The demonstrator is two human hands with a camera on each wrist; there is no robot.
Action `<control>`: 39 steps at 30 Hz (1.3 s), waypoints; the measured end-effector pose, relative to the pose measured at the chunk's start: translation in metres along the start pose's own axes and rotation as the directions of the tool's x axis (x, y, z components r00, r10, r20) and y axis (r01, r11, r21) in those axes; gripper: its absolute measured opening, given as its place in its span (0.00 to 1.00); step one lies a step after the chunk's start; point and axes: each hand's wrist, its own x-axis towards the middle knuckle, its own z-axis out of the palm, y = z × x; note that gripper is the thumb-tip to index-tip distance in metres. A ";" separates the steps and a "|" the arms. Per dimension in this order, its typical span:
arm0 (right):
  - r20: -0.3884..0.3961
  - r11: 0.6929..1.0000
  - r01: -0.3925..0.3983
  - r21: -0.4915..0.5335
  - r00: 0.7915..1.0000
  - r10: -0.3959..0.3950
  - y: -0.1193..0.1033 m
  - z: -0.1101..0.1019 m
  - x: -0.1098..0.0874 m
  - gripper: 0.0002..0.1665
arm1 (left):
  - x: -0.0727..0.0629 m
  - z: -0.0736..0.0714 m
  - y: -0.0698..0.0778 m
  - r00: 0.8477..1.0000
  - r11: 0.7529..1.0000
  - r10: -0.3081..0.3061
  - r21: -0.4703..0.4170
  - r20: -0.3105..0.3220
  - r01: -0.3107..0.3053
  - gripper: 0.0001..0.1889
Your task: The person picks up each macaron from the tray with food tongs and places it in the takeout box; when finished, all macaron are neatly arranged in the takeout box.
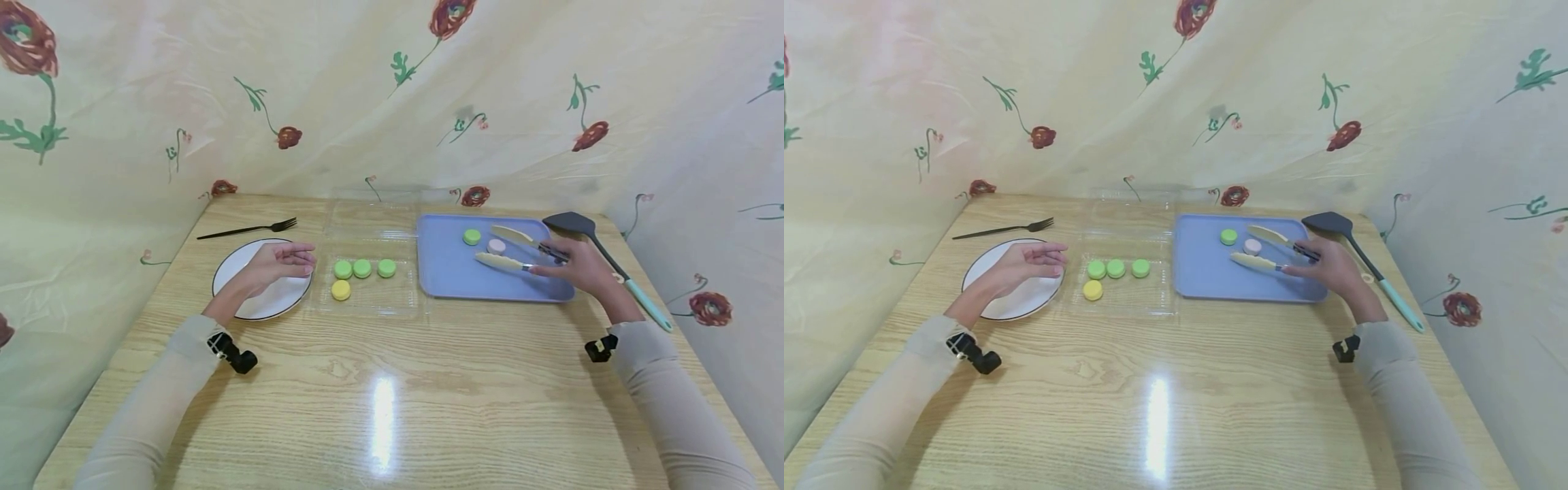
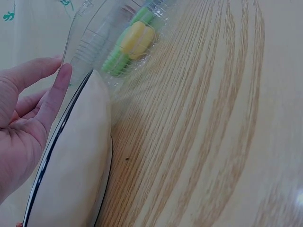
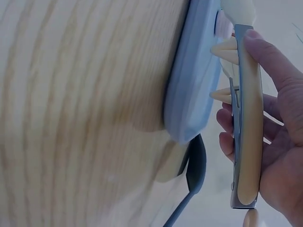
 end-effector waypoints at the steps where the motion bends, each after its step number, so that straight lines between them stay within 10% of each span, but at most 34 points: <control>1: 0.000 1.000 -0.002 0.005 1.000 0.002 0.001 0.001 0.000 0.46 | 0.000 0.000 0.000 1.000 1.000 0.000 -0.002 0.000 0.000 0.32; 22: 0.000 0.997 0.041 0.060 0.999 -0.041 0.008 0.008 -0.003 0.39 | -0.002 0.001 0.003 1.000 1.000 -0.011 -0.005 -0.005 0.011 0.32; 39: -0.172 0.989 0.133 0.063 0.978 -0.121 0.012 0.017 -0.004 0.26 | -0.001 0.001 0.001 1.000 1.000 -0.006 -0.013 -0.004 0.006 0.32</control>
